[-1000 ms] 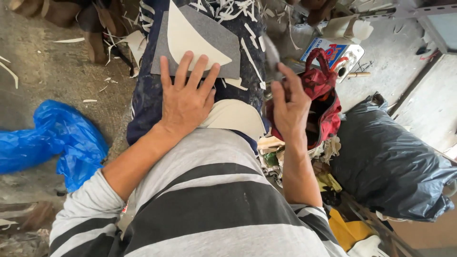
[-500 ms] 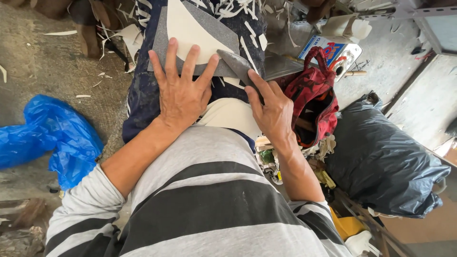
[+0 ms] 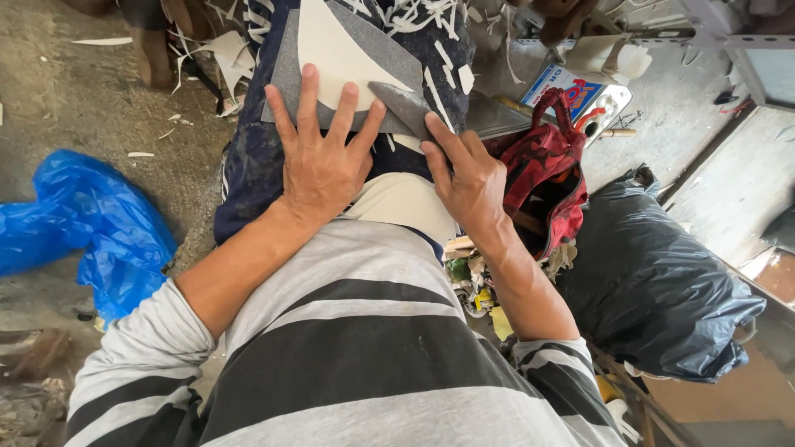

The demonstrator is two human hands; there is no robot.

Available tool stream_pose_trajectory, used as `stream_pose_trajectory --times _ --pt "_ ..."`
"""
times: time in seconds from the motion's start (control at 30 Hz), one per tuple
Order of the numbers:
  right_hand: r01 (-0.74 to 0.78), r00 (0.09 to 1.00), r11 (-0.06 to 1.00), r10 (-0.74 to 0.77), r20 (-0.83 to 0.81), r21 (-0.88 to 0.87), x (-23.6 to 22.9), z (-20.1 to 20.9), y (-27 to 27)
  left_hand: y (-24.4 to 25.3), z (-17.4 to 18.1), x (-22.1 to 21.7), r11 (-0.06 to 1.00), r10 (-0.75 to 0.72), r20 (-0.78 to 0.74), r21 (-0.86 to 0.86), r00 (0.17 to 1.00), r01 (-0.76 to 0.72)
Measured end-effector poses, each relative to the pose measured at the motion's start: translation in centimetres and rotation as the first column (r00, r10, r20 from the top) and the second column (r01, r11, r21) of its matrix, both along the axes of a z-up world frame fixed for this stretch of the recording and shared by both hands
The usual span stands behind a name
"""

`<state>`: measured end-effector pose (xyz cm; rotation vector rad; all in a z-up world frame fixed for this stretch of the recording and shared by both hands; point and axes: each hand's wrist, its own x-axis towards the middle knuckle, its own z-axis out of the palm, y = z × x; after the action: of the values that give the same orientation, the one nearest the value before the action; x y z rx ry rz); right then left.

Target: Trimming the edges of leather pieces using a hand knife in a workshop.

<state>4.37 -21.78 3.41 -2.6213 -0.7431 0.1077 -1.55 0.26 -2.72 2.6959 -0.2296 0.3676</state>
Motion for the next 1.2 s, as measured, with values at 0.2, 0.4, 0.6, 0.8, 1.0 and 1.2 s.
stream_pose_trajectory --times 0.2,0.4,0.6,0.8,1.0,1.2 --pt "-0.022 1.000 0.999 0.021 -0.008 -0.025 0.4 -0.2 0.8 -0.1 0.6 0.1 0.999 0.020 0.064 -0.044 0.998 -0.017" --pt "-0.051 0.998 0.999 0.051 0.021 0.002 1.1 -1.0 2.2 -0.2 0.3 0.0 0.998 0.033 0.069 -0.057 0.997 -0.029" --pt "-0.002 1.000 0.996 0.001 0.006 0.090 0.6 0.8 0.6 -1.4 -0.2 -0.4 0.998 0.042 0.170 -0.045 0.985 -0.035" --pt "-0.027 1.000 0.995 0.026 0.015 0.092 1.3 0.5 0.4 -0.9 0.7 0.5 0.998 0.057 0.209 -0.038 0.976 -0.050" --pt "-0.085 0.987 0.993 0.074 0.140 0.077 2.8 -1.3 2.5 -0.9 1.2 1.0 0.997 0.062 0.216 -0.066 0.974 -0.049" --pt "-0.077 0.997 0.993 0.074 0.032 0.086 2.3 0.9 0.4 -1.3 0.1 0.0 0.998 0.032 0.189 -0.052 0.981 -0.023"
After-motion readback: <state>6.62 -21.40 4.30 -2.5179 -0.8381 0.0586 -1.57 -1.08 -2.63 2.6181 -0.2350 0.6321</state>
